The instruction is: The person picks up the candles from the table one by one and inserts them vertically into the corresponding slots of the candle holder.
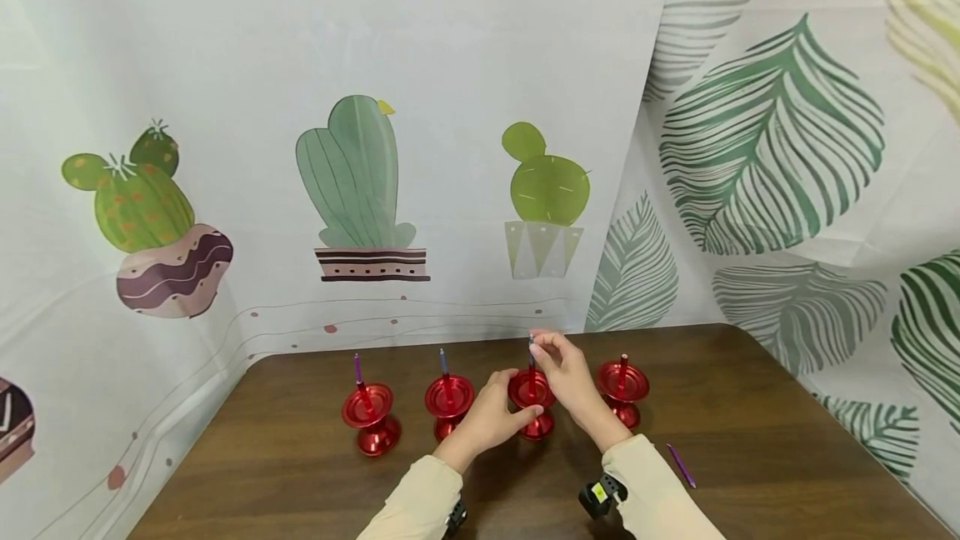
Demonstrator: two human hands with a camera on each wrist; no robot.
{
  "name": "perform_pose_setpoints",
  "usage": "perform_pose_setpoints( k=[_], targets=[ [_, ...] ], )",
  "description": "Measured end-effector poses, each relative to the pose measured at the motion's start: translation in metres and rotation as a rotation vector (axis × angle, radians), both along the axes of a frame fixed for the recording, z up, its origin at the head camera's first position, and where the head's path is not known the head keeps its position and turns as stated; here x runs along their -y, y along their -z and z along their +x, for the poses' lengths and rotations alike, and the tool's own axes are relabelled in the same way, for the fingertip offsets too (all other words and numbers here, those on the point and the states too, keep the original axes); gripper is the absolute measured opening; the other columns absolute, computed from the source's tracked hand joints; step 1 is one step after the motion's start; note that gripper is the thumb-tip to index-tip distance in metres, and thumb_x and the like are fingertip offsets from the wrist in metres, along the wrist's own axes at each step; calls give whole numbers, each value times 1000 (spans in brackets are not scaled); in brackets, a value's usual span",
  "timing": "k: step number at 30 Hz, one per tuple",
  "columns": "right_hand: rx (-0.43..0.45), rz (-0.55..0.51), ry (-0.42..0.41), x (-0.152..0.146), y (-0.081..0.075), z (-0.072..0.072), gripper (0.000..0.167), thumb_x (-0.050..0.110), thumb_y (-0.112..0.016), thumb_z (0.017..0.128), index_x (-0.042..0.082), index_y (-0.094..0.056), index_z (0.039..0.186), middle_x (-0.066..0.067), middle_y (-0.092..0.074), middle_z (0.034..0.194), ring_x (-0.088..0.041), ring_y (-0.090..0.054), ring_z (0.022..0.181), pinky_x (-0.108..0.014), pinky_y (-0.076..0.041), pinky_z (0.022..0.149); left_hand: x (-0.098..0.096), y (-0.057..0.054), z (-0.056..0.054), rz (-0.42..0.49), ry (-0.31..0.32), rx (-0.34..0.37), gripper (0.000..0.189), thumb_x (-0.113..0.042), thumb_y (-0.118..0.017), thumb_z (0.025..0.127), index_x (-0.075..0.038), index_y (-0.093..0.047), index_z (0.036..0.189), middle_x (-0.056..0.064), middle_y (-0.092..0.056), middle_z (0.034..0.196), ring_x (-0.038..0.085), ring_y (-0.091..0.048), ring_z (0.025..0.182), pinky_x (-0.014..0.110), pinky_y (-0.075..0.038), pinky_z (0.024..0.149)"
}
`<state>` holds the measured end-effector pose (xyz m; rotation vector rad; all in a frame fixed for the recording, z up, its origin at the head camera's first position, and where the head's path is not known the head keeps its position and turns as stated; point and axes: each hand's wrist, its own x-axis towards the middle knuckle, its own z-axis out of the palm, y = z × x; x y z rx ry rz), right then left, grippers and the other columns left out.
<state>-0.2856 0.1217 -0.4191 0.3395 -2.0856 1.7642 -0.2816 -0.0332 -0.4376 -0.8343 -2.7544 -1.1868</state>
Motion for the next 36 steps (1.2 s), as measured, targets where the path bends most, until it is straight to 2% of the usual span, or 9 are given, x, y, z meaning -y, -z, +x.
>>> perform_pose_setpoints(
  k=[4,8,12,19,29,32,36],
  targets=[
    [-54,61,15,0,3,1,7,2,-56,96,-4,-56,98,-21,-59,123,-34,-57,114,-21,-49,87,0,0,0,5,4,3,69,-29,-74,84,9,-44,133,20,-54,121,30,-59,107,41,-52,90],
    [-128,107,13,1,4,1,5,-1,-56,95,-6,-54,97,-24,-59,122,-37,-58,112,-35,-52,87,1,0,0,6,6,-1,69,-30,-74,84,8,-44,133,20,-54,122,30,-58,108,41,-52,91],
    [-148,155,8,1,6,1,4,-2,-56,94,-4,-54,97,-22,-58,121,-37,-56,115,-45,-50,90,1,0,0,5,7,-12,70,-30,-74,84,9,-43,134,20,-54,123,30,-58,109,42,-51,92],
    [-171,260,42,0,11,1,7,4,-53,97,-2,-53,95,-20,-59,116,-35,-59,105,-43,-52,87,0,1,0,4,9,-22,70,-30,-73,84,10,-44,133,20,-54,121,30,-59,108,42,-51,92],
    [-179,294,80,0,9,5,7,0,-59,93,0,-55,99,-15,-59,112,-29,-61,95,-36,-54,82,0,-2,1,-8,13,-32,69,-29,-72,85,10,-43,134,21,-54,122,31,-58,109,43,-50,93],
    [-200,311,77,0,8,9,12,-2,-61,91,-1,-57,102,-15,-58,111,-30,-61,97,-40,-54,82,0,-1,3,-18,26,-41,69,-28,-70,87,13,-41,135,23,-52,125,33,-56,112,45,-48,95],
    [-208,367,89,-3,7,15,20,1,-63,91,-1,-59,111,-14,-58,114,-32,-57,108,-48,-50,89,0,-1,4,-28,32,-45,72,-29,-69,89,14,-37,137,26,-47,132,36,-51,120,48,-44,99]
  ],
)
